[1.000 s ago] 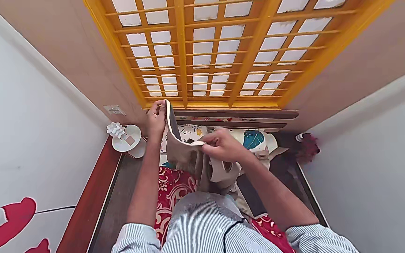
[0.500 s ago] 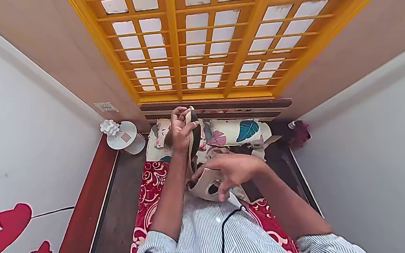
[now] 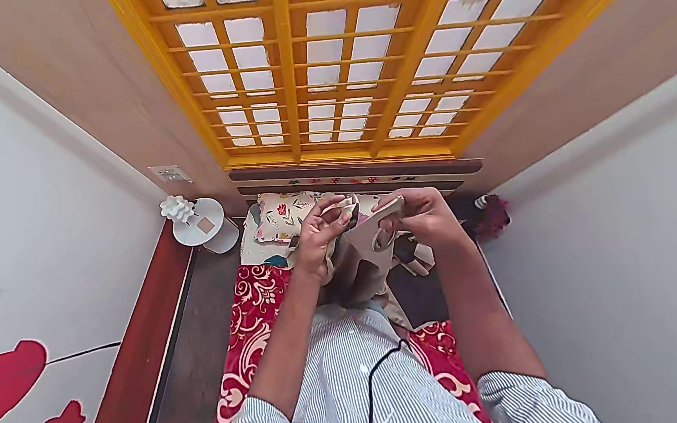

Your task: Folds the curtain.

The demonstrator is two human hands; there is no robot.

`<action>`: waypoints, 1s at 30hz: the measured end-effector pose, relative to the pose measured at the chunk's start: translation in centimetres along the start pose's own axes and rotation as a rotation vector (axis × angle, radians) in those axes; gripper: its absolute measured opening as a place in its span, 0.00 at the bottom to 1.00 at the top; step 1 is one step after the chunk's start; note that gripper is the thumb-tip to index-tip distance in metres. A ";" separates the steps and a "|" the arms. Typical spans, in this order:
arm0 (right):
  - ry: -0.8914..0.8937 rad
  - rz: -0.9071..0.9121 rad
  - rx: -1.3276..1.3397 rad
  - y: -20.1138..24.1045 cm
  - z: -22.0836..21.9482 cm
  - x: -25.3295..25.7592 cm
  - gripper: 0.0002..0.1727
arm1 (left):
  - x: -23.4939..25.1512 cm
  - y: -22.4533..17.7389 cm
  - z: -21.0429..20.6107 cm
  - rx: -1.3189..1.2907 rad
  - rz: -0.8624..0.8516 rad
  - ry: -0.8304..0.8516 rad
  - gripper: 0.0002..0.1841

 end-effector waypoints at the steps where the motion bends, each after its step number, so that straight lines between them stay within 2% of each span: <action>1: 0.013 0.010 0.017 0.0 0.0 0.2 0.12 | 0.0 0.0 -0.3 0.005 0.017 0.018 0.23; 4: 0.051 0.028 0.049 0.0 -0.6 0.5 0.12 | -0.1 0.4 -0.9 0.019 0.098 0.053 0.25; 8: 0.027 0.017 0.038 -0.4 -1.2 1.1 0.12 | -2.4 3.3 -1.8 -0.266 0.289 -0.025 0.15; 9: 0.034 0.009 0.043 -0.6 -1.4 1.2 0.12 | -3.8 4.5 -2.3 -0.348 0.370 -0.064 0.16; 11: 0.057 -0.010 0.049 -1.1 -1.9 1.5 0.11 | -6.4 6.7 -3.1 -0.410 0.542 -0.118 0.26; 15: 0.112 0.036 0.062 -0.9 -2.5 1.1 0.13 | -9.7 8.9 -3.5 -0.401 0.734 -0.167 0.30; 22: 0.122 0.083 -0.008 0.1 -2.7 0.3 0.12 | -12.8 9.5 -3.0 -0.307 0.839 -0.217 0.21; 28: 0.087 0.120 0.008 0.6 -2.3 0.1 0.11 | -12.0 9.1 -2.7 -0.194 0.748 -0.208 0.21; 30: 0.093 0.121 0.007 0.7 -2.3 0.0 0.12 | -12.2 9.1 -3.0 -0.186 0.769 -0.199 0.20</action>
Point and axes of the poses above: each hand's wrist, its own x-axis towards the middle knuckle, its own z-axis out of the back of the hand, y = z × x, the point moved 8 cm from there along x, towards the middle knuckle, and after that the axes turned 3 degrees about y, right-handed, at the moved point
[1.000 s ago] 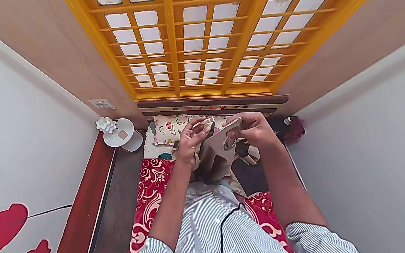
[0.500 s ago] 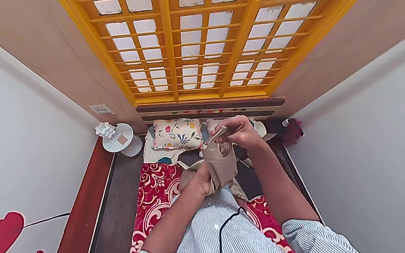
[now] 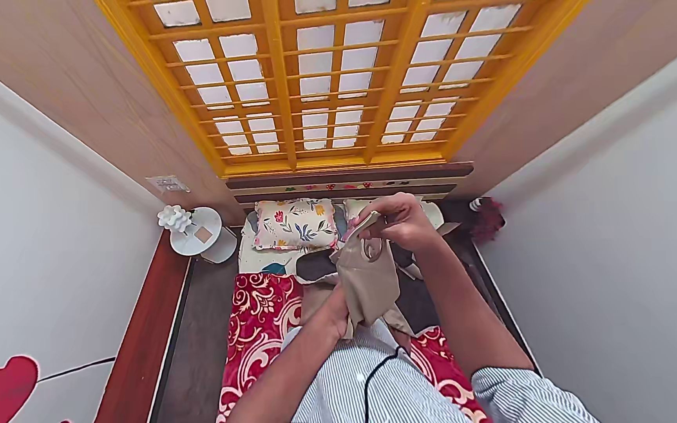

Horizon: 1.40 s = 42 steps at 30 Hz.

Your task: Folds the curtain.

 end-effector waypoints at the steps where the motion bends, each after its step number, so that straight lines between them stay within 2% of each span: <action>1: 0.006 0.003 -0.004 0.0 0.0 0.0 0.12 | 0.1 0.2 0.0 -0.016 0.022 0.002 0.20; 6: -0.022 0.011 0.003 0.0 0.9 -0.8 0.12 | 1.1 1.0 0.2 -0.029 0.038 0.008 0.18; 11: -0.082 0.017 0.018 0.0 2.1 -2.1 0.11 | 0.9 0.6 -1.3 -0.058 -0.011 0.003 0.18; 15: -0.159 0.043 0.020 0.3 3.8 -3.2 0.11 | 2.1 0.4 -2.5 -0.053 -0.112 -0.038 0.15; 19: -0.220 0.061 -0.013 0.8 6.0 -4.5 0.11 | 4.0 0.7 -3.8 -0.177 -0.229 0.000 0.10; 25: -0.343 0.054 0.028 2.1 11.0 -6.3 0.13 | 6.8 -0.7 -5.4 -0.171 -0.412 -0.179 0.14; 27: -0.370 0.052 0.008 3.4 13.0 -6.3 0.14 | 6.9 -2.5 -7.4 -0.200 -0.466 -0.223 0.12; 30: -0.326 0.081 -0.078 6.3 15.3 -5.1 0.16 | 6.9 -6.5 -11.7 -0.147 -0.584 -0.202 0.12; 33: -0.274 0.096 -0.162 9.1 17.0 -3.8 0.16 | 6.6 -11.2 -16.4 -0.016 -0.831 -0.189 0.09; 36: -0.312 0.102 -0.201 10.5 18.7 -4.2 0.16 | 5.5 -14.6 -22.5 0.294 -1.080 -0.127 0.10; 39: -0.391 0.114 -0.182 10.4 20.5 -5.8 0.19 | 4.6 -14.4 -28.2 0.597 -1.144 -0.071 0.10; 42: -0.462 0.031 -0.175 9.8 22.1 -8.2 0.33 | 5.5 -12.3 -30.6 0.715 -1.137 -0.094 0.09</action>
Point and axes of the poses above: each hand's wrist, its own x-axis towards the middle knuckle, its own z-axis out of the back of the hand, y = z × x, the point moved 8 cm from there along x, towards the middle knuckle, and after that the axes turned 3 degrees about y, right-handed, at the moved point
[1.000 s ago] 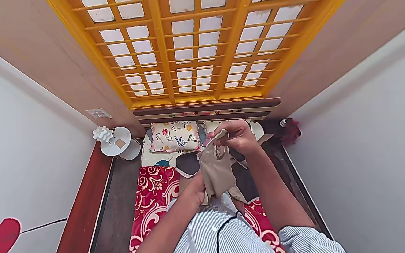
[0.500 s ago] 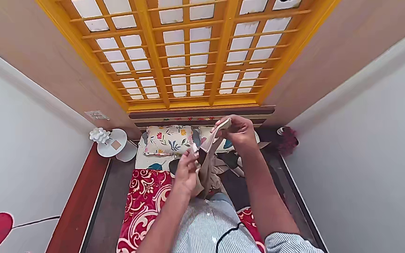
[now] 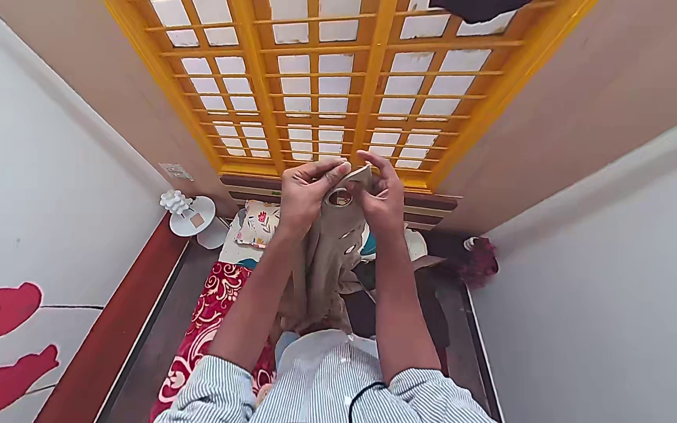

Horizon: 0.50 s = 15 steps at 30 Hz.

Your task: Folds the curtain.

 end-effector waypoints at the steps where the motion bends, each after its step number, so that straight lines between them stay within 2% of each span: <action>1: -0.012 -0.017 0.000 -0.3 0.6 -0.5 0.35 | -0.2 0.5 -0.6 -0.001 0.017 -0.020 0.09; 4: -0.018 -0.020 -0.005 -1.4 2.2 -2.4 0.36 | -1.4 2.4 -2.3 -0.017 0.044 -0.058 0.10; 8: 0.006 0.001 -0.001 -2.4 3.5 -4.2 0.31 | -2.4 4.2 -3.8 -0.033 0.053 -0.090 0.08; 15: 0.063 -0.017 0.051 -2.2 5.7 -4.9 0.28 | -2.7 3.8 -6.1 0.007 0.076 -0.040 0.08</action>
Point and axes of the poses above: each hand's wrist, its own x-axis towards the middle knuckle, its own z-axis out of the back of the hand, y = z × x, the point moved 8 cm from there along x, towards the middle knuckle, and after that the axes turned 3 degrees about y, right-handed, at the moved point
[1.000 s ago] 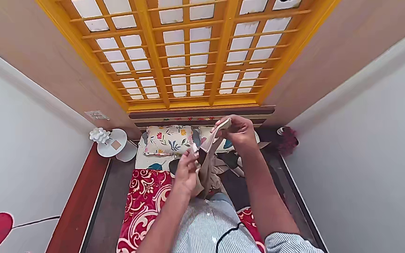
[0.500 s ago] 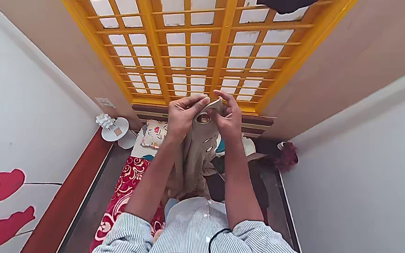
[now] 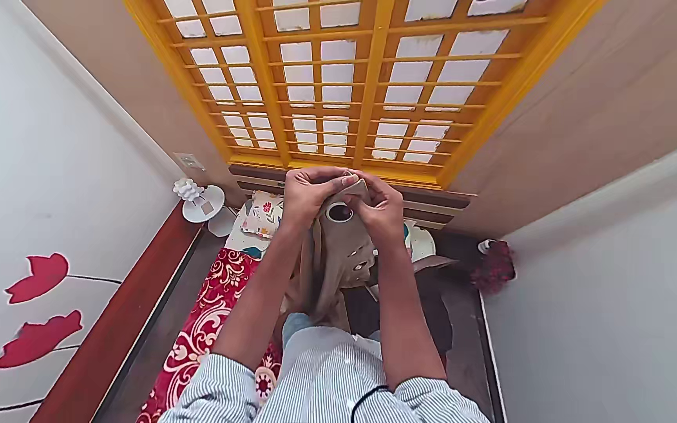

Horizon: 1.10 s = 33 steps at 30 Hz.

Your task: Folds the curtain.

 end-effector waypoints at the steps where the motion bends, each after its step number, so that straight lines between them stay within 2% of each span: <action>1: -0.005 -0.017 -0.019 0.0 0.3 -0.1 0.27 | 0.1 0.0 -0.4 -0.009 0.006 -0.001 0.08; 5: -0.056 -0.131 -0.056 -0.3 1.7 -0.4 0.20 | 0.1 -0.1 -2.6 0.073 -0.032 0.137 0.07; 11: -0.146 -0.100 -0.204 0.5 3.0 -1.0 0.15 | -0.5 -1.2 -3.6 0.236 -0.185 0.335 0.09; 14: -0.190 -0.066 -0.340 1.1 3.2 -1.2 0.13 | -0.4 -1.0 -3.5 0.241 -0.240 0.352 0.12; 17: -0.188 -0.083 -0.449 1.4 2.9 -1.2 0.14 | -0.5 -0.4 -3.2 0.253 -0.275 0.303 0.12; 22: 0.038 -0.155 -0.410 0.6 2.8 -0.3 0.21 | -0.7 -0.5 -2.9 0.357 -0.330 0.242 0.13; 24: 0.072 -0.113 -0.487 0.9 3.0 -0.3 0.21 | -0.8 -0.6 -2.7 0.331 -0.348 0.237 0.13; 26: 0.060 0.015 -0.536 1.2 3.2 -0.3 0.18 | -0.8 -1.2 -2.6 0.278 -0.369 0.239 0.12; 31: 0.105 0.197 -0.271 0.6 2.5 -0.8 0.08 | -1.1 -2.1 -2.8 0.185 -0.353 0.267 0.10; 33: 0.127 0.238 -0.263 1.0 2.1 -0.8 0.11 | -0.9 -1.7 -2.3 0.189 -0.283 0.272 0.08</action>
Point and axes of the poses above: each hand's wrist, its own x-axis towards the middle knuckle, its own z-axis out of the back of the hand, y = z × x, the point moved 8 cm from there along x, towards the middle knuckle, and after that the axes turned 3 degrees about y, right-handed, at the moved point
